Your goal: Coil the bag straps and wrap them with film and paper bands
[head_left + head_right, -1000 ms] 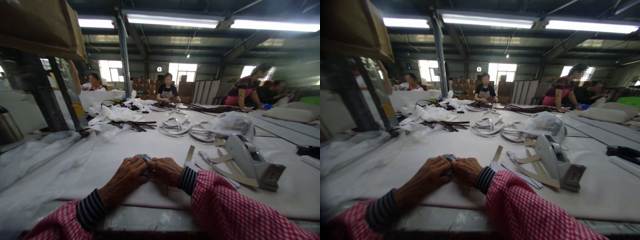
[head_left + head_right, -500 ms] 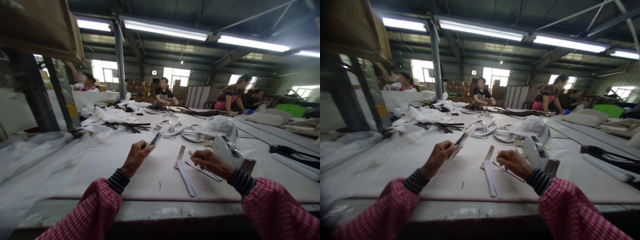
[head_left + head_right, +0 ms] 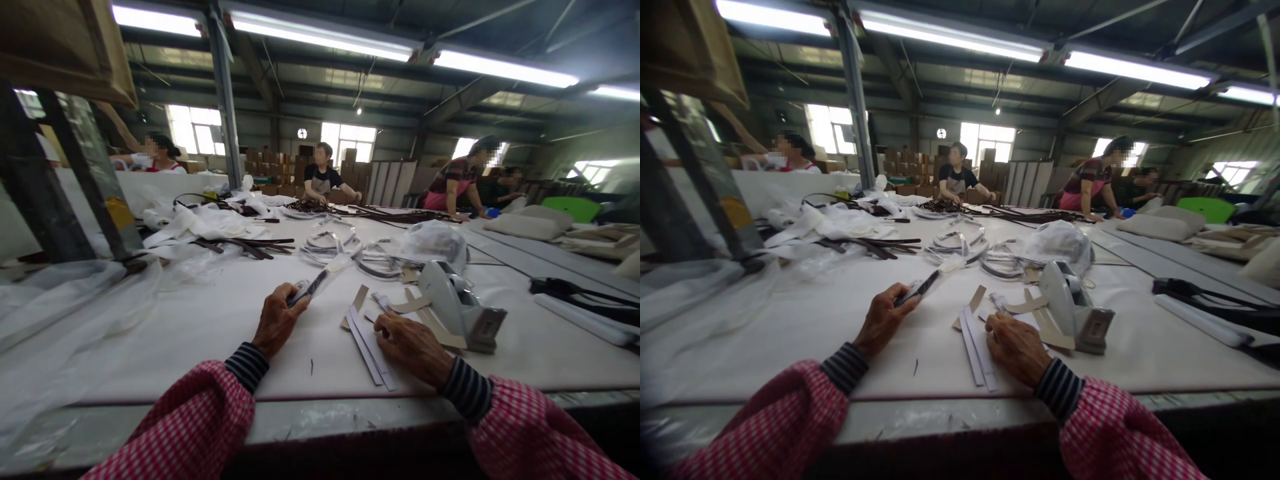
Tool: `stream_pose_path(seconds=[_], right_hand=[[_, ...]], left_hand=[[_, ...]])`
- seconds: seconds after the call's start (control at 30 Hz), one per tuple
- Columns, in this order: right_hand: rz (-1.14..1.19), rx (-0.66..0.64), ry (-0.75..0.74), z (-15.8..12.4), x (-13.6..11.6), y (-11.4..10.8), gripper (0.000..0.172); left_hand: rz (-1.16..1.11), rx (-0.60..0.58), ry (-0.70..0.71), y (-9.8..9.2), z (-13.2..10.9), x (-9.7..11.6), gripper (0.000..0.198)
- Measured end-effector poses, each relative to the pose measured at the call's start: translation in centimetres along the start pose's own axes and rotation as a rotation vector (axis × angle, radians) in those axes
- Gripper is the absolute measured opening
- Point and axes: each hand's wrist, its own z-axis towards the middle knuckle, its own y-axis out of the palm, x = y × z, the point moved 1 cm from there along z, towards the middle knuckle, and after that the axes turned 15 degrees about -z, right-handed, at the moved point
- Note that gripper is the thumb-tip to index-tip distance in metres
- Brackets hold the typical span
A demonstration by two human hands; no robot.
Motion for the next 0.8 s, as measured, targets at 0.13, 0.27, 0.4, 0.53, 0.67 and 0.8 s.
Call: stream_pose_path(seconds=[0.13, 0.27, 0.4, 0.53, 0.67, 0.8], right_hand=[[0.014, -0.001, -0.027, -0.1, -1.0, -0.3, 0.017], [-0.094, -0.029, 0.011, 0.7, -1.9, -0.1, 0.01], [-0.108, -0.031, -0.028, 1.2, -1.4, 0.3, 0.017], [0.039, 0.052, -0.055, 1.9, -0.8, -0.6, 0.015], [0.684, 0.058, 0.003, 4.3, -1.9, -2.6, 0.027], [1.276, -0.068, 0.125, 7.2, -4.1, -2.9, 0.044]], left_hand=[[-0.023, 0.014, -0.017, 0.4, 0.0, 0.1, 0.025], [-0.055, -0.004, -0.017, 0.4, -0.2, 0.2, 0.025], [-0.139, -0.011, -0.033, 0.1, -0.2, 0.2, 0.028], [-0.179, -0.019, -0.01, 0.0, -0.4, 0.3, 0.029], [-0.2, -0.07, 0.024, 0.3, -0.8, 0.7, 0.027], [-0.221, -0.167, 0.041, 0.7, -1.2, 0.9, 0.027]])
